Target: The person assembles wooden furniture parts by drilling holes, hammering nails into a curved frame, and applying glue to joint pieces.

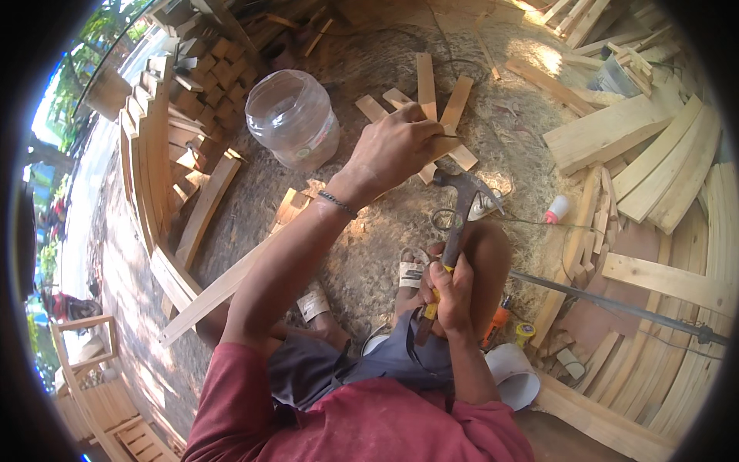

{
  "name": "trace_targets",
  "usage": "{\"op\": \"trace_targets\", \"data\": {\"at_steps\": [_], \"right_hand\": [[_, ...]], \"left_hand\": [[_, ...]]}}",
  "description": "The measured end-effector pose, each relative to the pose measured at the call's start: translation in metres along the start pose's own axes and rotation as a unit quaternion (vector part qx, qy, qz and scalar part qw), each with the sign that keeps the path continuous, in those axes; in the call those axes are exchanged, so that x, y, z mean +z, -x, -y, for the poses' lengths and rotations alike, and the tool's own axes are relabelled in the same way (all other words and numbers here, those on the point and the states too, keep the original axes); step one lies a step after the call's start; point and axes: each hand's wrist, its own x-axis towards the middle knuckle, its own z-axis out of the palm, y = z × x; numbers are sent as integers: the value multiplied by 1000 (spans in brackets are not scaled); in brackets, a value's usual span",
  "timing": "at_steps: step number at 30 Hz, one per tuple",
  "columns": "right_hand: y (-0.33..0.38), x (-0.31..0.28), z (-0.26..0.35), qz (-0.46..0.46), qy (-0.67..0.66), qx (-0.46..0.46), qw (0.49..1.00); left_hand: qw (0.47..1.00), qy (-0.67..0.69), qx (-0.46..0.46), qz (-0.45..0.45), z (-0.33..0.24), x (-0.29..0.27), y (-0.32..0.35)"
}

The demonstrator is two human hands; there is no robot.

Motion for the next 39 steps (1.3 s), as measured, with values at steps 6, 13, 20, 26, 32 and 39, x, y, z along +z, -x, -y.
{"op": "trace_targets", "data": {"at_steps": [6,13,20,26,32,39], "right_hand": [[1,2,3,20,-30,29,999],[1,3,2,15,-16,34,999],[-3,-3,-3,-8,13,6,1000],[-10,-9,-6,-16,6,-7,1000],[-12,-7,-4,-18,-13,-9,1000],[-15,0,-8,-11,-5,-2,1000]], "left_hand": [[1000,5,-12,20,-7,-3,3],[1000,-6,3,3,-5,-1,6],[991,125,-40,13,14,-8,-3],[997,82,-3,15,19,-11,-6],[998,54,5,37,10,-21,-3],[996,69,29,52,17,-30,5]]}}
